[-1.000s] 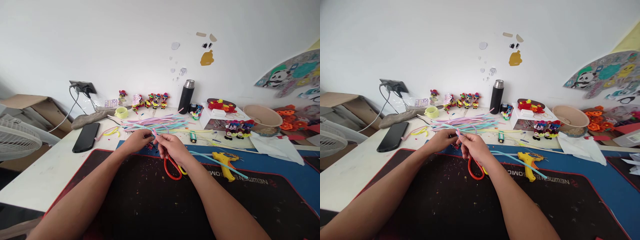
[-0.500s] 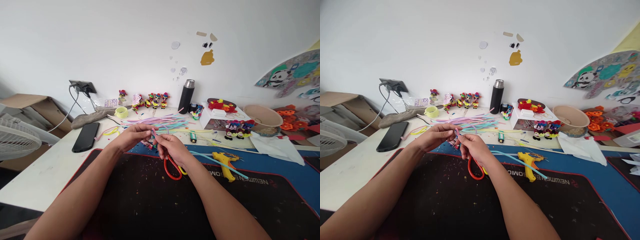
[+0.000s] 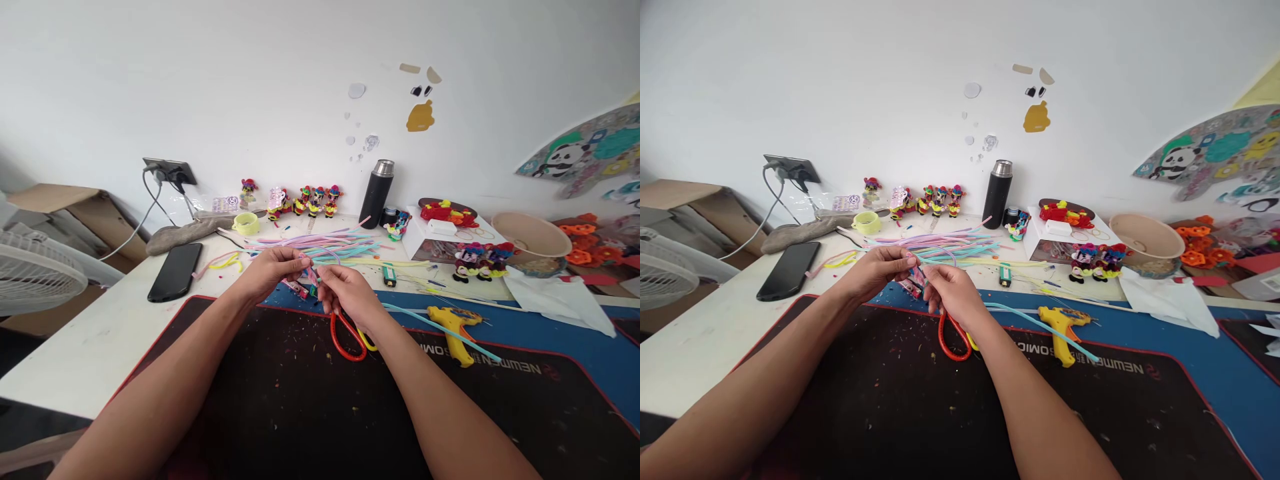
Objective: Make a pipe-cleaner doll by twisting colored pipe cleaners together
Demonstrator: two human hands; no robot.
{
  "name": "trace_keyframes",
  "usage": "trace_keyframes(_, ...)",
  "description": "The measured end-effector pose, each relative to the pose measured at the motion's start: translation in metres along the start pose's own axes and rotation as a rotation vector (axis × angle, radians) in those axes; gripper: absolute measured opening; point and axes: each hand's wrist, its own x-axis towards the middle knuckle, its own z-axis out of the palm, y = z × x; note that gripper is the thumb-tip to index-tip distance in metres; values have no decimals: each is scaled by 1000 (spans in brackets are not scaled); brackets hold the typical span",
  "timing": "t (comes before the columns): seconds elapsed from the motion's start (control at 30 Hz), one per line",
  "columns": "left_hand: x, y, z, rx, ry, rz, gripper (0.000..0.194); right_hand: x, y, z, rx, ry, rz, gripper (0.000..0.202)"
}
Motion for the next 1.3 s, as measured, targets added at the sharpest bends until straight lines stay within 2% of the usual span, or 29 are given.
trace_keyframes(0.23,-1,-1,4,162,-24,21,33,0,4,2,-203,11,-107,30)
trace_keyframes(0.37,-1,-2,4,151,-72,16,34,-1,6,3,-252,11,-130,25)
trace_keyframes(0.6,0,-5,2,52,-136,-15,35,-2,1,2,-290,6,-115,28)
trace_keyframes(0.8,-2,-4,2,-47,-131,-28,41,-2,3,3,-258,-28,-101,30)
trace_keyframes(1.17,-1,-5,2,-102,-117,-83,36,-3,-1,5,-205,-22,-69,26)
trace_keyframes(1.3,0,-5,2,-25,-91,-65,38,-3,-1,6,-175,-24,-48,27)
